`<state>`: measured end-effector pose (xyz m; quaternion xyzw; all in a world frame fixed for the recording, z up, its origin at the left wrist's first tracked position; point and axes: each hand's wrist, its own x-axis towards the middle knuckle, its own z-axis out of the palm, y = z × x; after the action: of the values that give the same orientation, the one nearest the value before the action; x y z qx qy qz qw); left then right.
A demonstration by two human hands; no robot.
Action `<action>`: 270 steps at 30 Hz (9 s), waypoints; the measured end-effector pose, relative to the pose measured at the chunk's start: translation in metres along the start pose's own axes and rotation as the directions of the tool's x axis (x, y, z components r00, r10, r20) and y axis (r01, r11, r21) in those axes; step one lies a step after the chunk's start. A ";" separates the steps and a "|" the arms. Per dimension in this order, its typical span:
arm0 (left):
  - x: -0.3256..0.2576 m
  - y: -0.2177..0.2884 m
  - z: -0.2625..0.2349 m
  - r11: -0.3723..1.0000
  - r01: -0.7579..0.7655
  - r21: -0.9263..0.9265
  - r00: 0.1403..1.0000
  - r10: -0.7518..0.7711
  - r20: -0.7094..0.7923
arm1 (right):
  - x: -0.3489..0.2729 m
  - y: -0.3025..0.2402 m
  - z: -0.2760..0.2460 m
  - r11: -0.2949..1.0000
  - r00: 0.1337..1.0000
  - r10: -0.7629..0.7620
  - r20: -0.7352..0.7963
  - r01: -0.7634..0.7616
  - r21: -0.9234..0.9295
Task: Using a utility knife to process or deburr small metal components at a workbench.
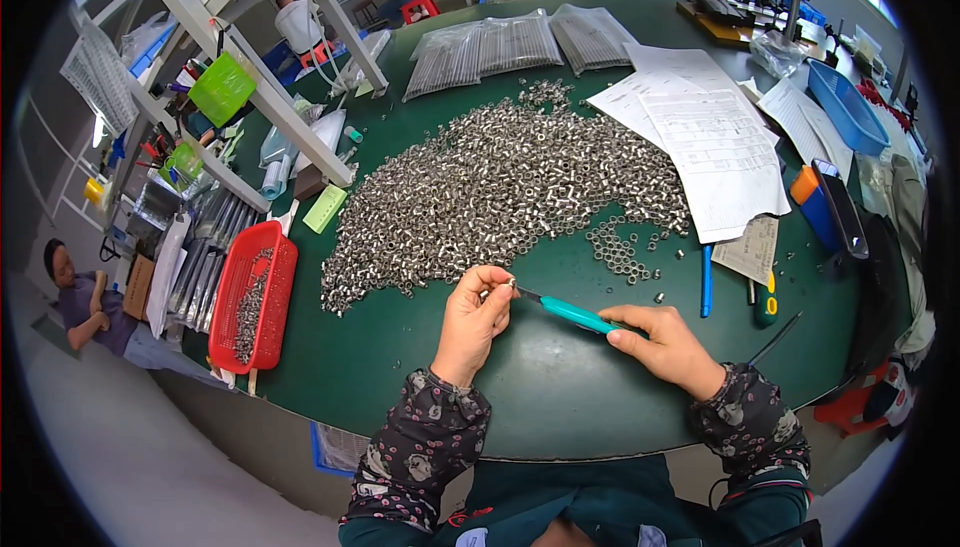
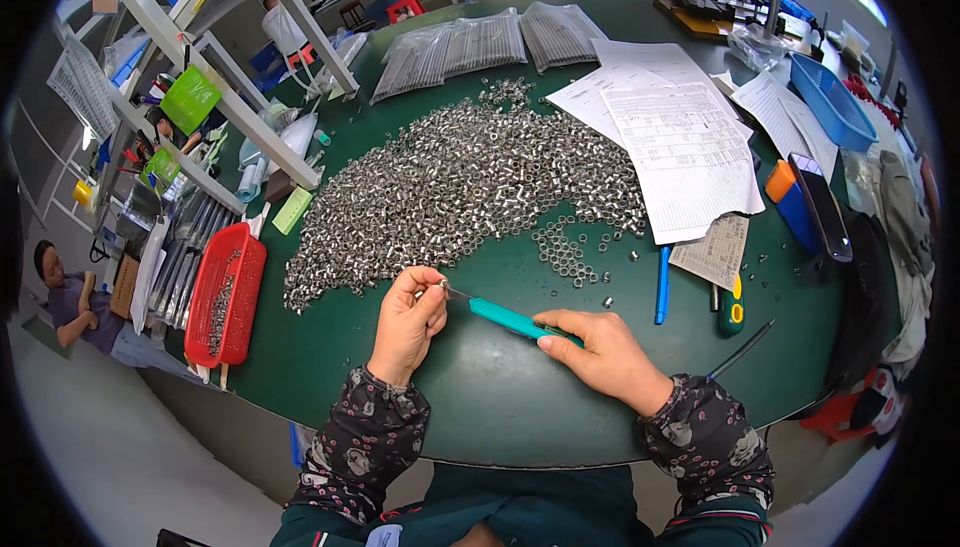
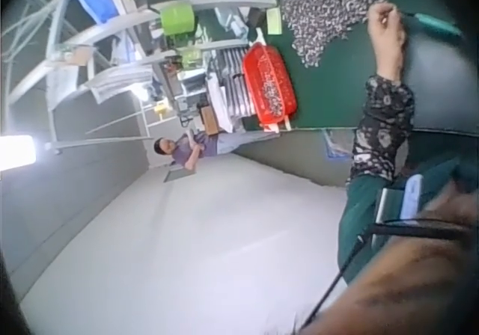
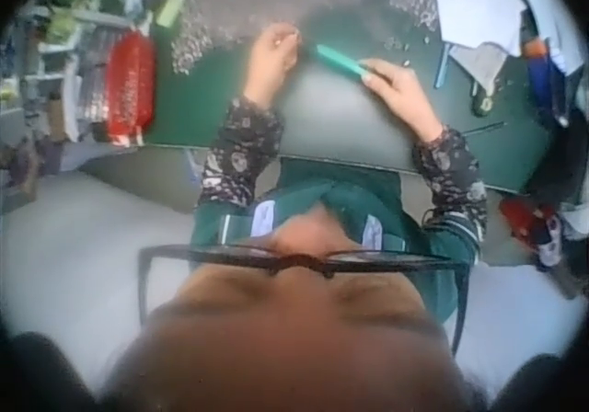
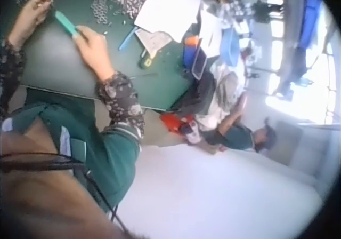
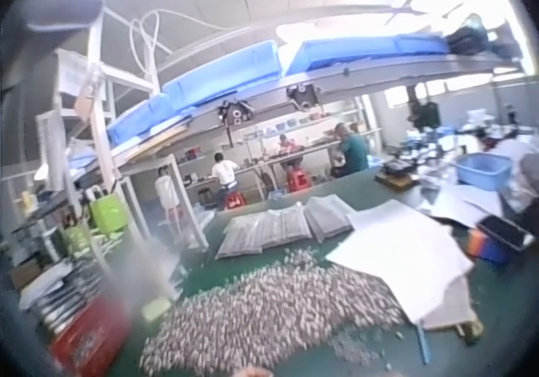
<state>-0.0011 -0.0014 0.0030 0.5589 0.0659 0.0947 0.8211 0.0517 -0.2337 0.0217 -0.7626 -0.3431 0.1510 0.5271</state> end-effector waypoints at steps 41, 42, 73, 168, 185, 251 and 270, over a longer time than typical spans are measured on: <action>0.001 -0.007 -0.003 0.889 0.148 -0.433 0.988 -0.117 0.099 | -0.001 -0.002 0.018 0.979 0.994 -0.096 -0.057 0.084 -0.185; 0.000 -0.006 -0.003 0.889 0.148 -0.432 0.988 -0.117 0.099 | -0.001 -0.003 0.017 0.981 0.994 -0.089 -0.057 0.078 -0.180; 0.003 0.004 -0.009 0.964 0.189 -0.185 0.981 -0.177 0.079 | 0.000 -0.005 0.002 0.878 0.965 -0.240 -0.103 0.170 -0.448; 0.000 0.004 -0.003 0.989 0.130 -0.068 0.988 -0.136 -0.078 | -0.002 -0.008 0.004 0.822 0.922 -0.317 -0.222 0.151 -0.549; 0.001 0.002 -0.002 0.992 0.123 -0.002 0.991 -0.122 -0.061 | 0.000 0.000 0.005 0.963 0.995 -0.077 -0.070 0.056 -0.264; 0.000 0.008 0.010 0.883 0.305 -0.356 0.950 -0.259 0.173 | 0.007 0.005 -0.015 0.987 0.852 -0.005 -0.524 0.088 0.133; 0.028 -0.036 0.123 0.135 -0.435 0.890 0.887 -0.103 0.450 | 0.013 0.017 -0.021 0.908 0.805 0.017 -0.593 0.236 0.346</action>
<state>0.0558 -0.1193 0.0150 0.9637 -0.1258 0.0039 0.2356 0.0798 -0.2437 0.0163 -0.6249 -0.1703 -0.0545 0.7600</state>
